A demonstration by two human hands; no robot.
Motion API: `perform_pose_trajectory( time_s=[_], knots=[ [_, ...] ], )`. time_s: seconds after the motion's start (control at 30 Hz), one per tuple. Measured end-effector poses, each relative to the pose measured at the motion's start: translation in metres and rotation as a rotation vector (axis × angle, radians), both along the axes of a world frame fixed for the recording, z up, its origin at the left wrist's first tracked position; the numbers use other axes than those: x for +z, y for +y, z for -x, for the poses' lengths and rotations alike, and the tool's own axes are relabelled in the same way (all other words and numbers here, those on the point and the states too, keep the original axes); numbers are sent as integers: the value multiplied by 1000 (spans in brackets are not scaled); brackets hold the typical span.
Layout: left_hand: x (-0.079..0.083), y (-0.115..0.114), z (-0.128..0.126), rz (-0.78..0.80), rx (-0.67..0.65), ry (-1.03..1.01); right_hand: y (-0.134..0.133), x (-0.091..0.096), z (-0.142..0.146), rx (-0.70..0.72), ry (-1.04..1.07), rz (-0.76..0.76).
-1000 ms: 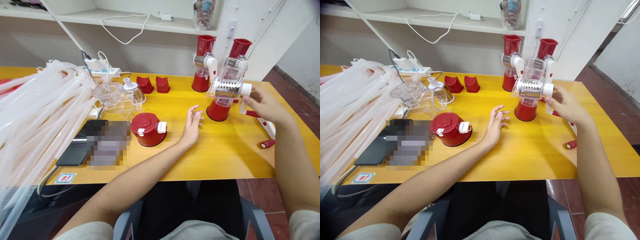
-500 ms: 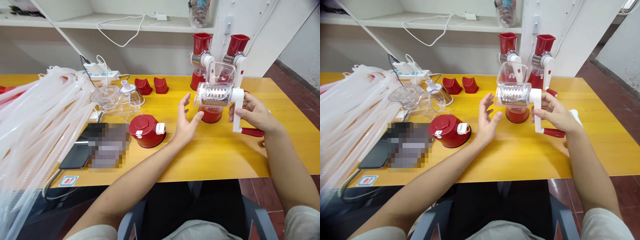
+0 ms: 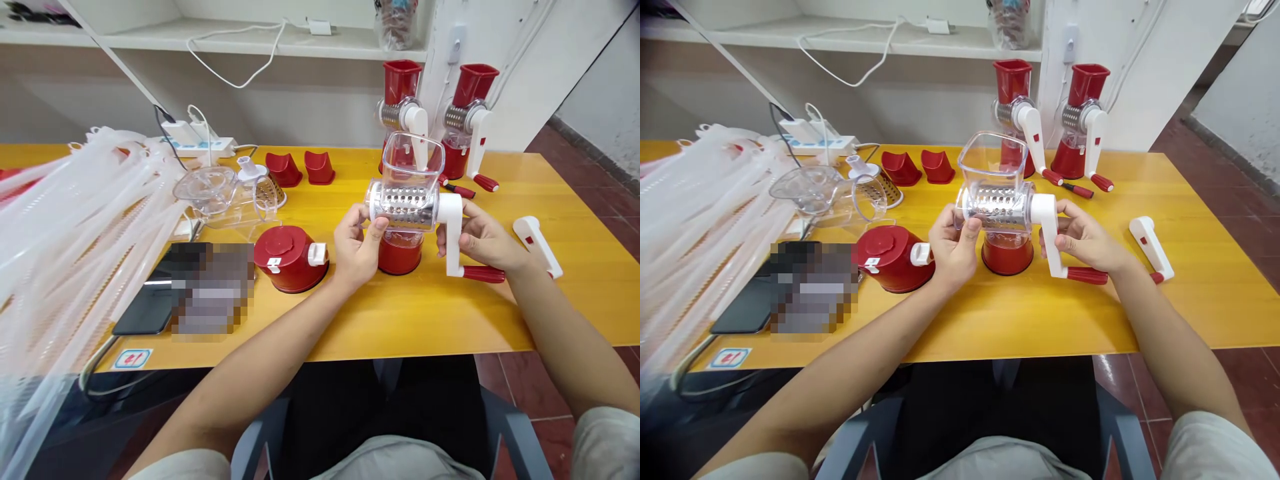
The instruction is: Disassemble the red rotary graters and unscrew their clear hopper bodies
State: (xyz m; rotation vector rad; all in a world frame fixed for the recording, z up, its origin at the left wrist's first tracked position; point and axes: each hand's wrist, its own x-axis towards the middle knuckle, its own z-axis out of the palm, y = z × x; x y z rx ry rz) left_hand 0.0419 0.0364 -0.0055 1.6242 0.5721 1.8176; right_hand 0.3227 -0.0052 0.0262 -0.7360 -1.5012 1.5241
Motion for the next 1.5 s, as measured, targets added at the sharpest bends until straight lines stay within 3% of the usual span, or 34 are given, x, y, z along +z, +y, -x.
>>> perform_pose_trajectory(
  time_s=[0.27,0.43,0.8,1.2,1.33,1.5],
  knots=[
    [3,1,2,125,-41,-70,1,-31,25,357,174,208],
    [1,3,5,125,-33,-56,-1,-35,37,427,298,254],
    [-4,6,5,92,-15,-60,-17,-19,35,369,373,285],
    [-5,6,2,82,6,-45,-13,-15,4,298,204,245],
    [-2,6,0,117,52,-67,-11,-1,-28,153,69,209],
    [-2,5,-2,151,46,-94,4,11,-59,-172,-166,158]
  ],
)
